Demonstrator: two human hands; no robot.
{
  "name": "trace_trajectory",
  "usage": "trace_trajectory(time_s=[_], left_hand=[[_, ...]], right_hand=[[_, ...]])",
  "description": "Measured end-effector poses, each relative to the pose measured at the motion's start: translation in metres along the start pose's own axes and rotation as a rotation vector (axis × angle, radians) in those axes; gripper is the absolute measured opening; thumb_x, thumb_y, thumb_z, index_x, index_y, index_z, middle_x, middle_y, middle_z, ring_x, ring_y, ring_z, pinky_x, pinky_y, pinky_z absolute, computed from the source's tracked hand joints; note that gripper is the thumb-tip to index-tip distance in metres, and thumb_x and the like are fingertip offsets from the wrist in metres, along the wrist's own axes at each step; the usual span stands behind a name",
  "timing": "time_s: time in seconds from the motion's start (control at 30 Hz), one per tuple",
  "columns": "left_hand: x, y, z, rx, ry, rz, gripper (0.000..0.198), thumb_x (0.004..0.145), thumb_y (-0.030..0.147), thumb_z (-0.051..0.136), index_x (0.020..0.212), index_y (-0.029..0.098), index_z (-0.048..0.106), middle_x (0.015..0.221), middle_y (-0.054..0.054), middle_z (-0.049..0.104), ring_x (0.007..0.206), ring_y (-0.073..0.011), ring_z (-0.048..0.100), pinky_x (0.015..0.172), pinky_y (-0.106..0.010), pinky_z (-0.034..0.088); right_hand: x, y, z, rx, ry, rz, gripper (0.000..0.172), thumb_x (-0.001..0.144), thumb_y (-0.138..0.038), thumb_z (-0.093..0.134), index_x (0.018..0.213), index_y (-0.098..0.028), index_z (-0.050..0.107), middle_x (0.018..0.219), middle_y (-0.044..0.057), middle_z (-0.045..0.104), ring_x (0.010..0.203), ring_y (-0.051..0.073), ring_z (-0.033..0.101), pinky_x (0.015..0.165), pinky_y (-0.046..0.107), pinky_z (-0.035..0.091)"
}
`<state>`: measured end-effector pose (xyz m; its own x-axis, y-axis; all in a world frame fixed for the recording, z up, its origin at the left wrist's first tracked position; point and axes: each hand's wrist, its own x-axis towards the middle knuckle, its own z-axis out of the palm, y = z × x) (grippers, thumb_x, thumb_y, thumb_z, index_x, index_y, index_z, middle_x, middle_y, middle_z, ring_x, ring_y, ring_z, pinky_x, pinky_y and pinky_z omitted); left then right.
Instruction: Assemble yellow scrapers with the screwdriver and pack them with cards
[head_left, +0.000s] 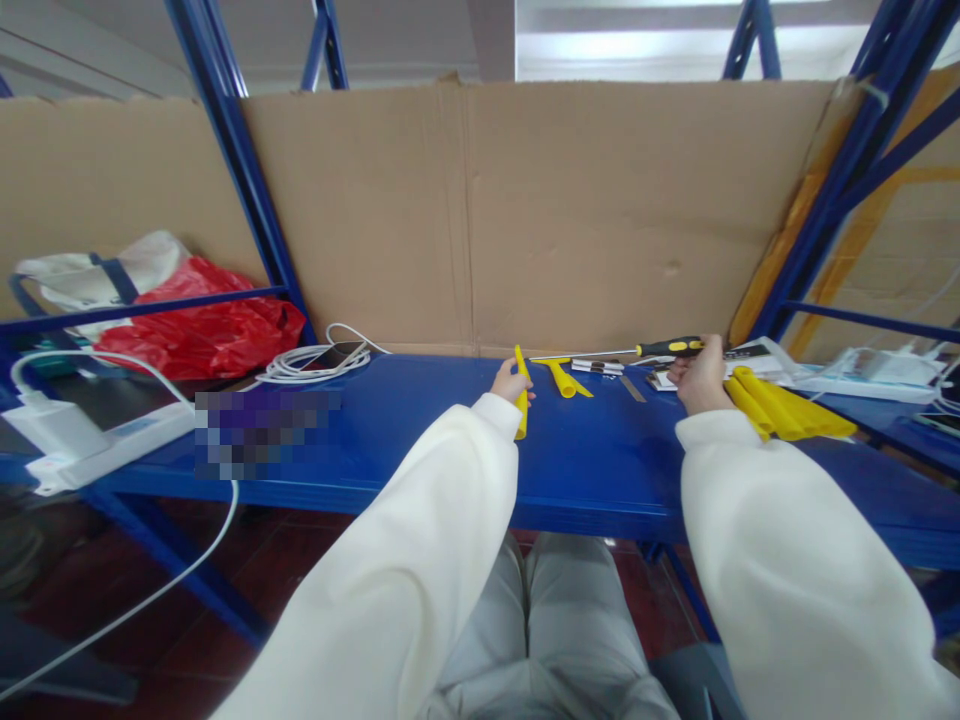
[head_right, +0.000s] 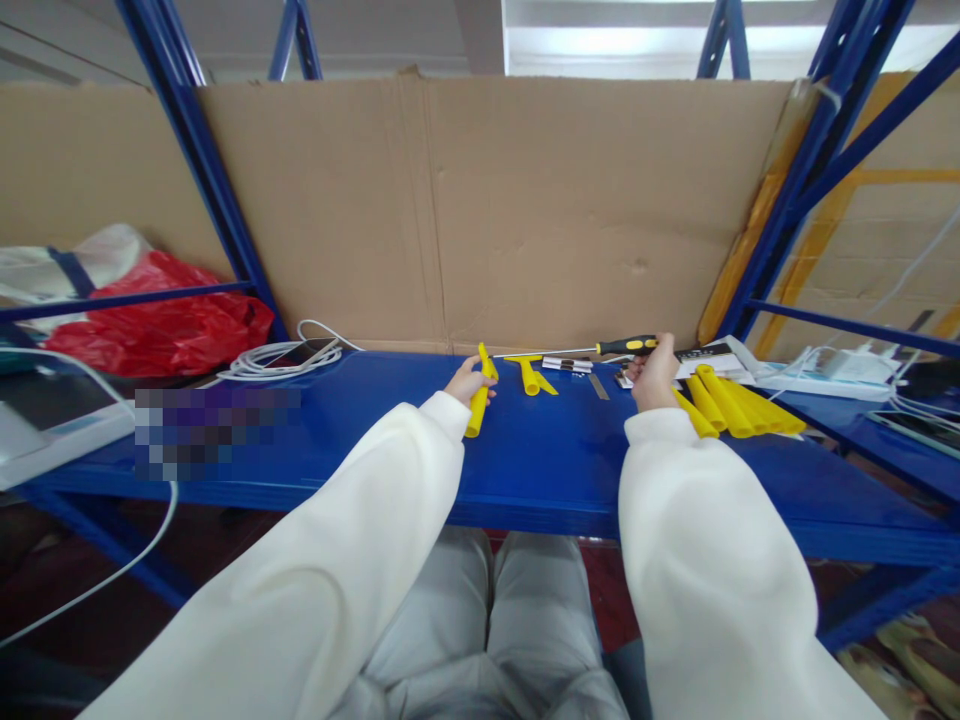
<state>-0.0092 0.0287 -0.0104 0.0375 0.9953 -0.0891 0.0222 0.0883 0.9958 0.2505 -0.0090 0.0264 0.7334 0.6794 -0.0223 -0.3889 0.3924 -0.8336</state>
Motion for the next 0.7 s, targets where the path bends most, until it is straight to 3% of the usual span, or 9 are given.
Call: trace_trajectory(time_s=[0.07, 0.17, 0.33, 0.43, 0.57, 0.7], left_hand=[[0.0, 0.0, 0.0, -0.006, 0.005, -0.002, 0.07, 0.079, -0.002, 0.057, 0.142, 0.026, 0.046, 0.079, 0.0, 0.061, 0.048, -0.0108, 0.054, 0.049, -0.023, 0.045], [0.0, 0.0, 0.0, -0.03, 0.02, -0.006, 0.07, 0.079, -0.003, 0.058, 0.142, 0.027, 0.047, 0.077, 0.001, 0.06, 0.047, -0.0103, 0.053, 0.047, -0.021, 0.043], [-0.002, 0.001, -0.001, -0.07, 0.034, 0.007, 0.071, 0.081, -0.005, 0.056, 0.144, 0.025, 0.044, 0.072, 0.003, 0.056, 0.046, -0.009, 0.052, 0.043, -0.018, 0.04], [-0.002, 0.001, 0.0, -0.055, 0.052, 0.006, 0.072, 0.081, -0.005, 0.054, 0.145, 0.025, 0.043, 0.073, 0.003, 0.056, 0.046, -0.0081, 0.052, 0.044, -0.018, 0.042], [0.0, 0.001, 0.001, -0.035, 0.075, -0.001, 0.071, 0.081, -0.003, 0.055, 0.145, 0.026, 0.043, 0.078, 0.001, 0.06, 0.047, -0.008, 0.053, 0.048, -0.02, 0.045], [0.002, 0.0, 0.0, -0.026, 0.086, 0.007, 0.072, 0.081, -0.003, 0.054, 0.146, 0.025, 0.043, 0.082, -0.001, 0.063, 0.049, -0.0088, 0.055, 0.05, -0.021, 0.047]], right_hand=[[-0.008, -0.004, 0.003, 0.018, 0.055, 0.003, 0.026, 0.095, -0.027, 0.048, 0.073, -0.023, 0.036, 0.051, -0.011, 0.028, 0.034, 0.006, 0.024, 0.029, 0.014, 0.02], [-0.018, -0.008, 0.005, 0.063, -0.01, -0.012, 0.026, 0.1, -0.029, 0.05, 0.076, -0.022, 0.043, 0.05, -0.012, 0.027, 0.035, 0.006, 0.028, 0.034, 0.013, 0.028], [-0.015, -0.009, 0.003, 0.096, -0.112, 0.051, 0.036, 0.102, -0.049, 0.045, 0.078, -0.023, 0.051, 0.048, -0.008, 0.035, 0.048, 0.01, 0.055, 0.042, 0.015, 0.04], [-0.008, -0.009, 0.0, 0.175, -0.155, 0.074, 0.039, 0.102, -0.052, 0.04, 0.077, -0.024, 0.051, 0.049, -0.006, 0.041, 0.054, 0.014, 0.062, 0.046, 0.02, 0.046], [-0.003, -0.008, 0.0, 0.194, -0.206, 0.09, 0.033, 0.102, -0.039, 0.035, 0.077, -0.025, 0.05, 0.051, -0.004, 0.046, 0.054, 0.016, 0.062, 0.046, 0.023, 0.047], [0.007, -0.004, -0.001, 0.085, -0.193, 0.067, 0.034, 0.101, -0.04, 0.041, 0.071, -0.024, 0.042, 0.051, -0.005, 0.043, 0.042, 0.012, 0.049, 0.041, 0.022, 0.04]])
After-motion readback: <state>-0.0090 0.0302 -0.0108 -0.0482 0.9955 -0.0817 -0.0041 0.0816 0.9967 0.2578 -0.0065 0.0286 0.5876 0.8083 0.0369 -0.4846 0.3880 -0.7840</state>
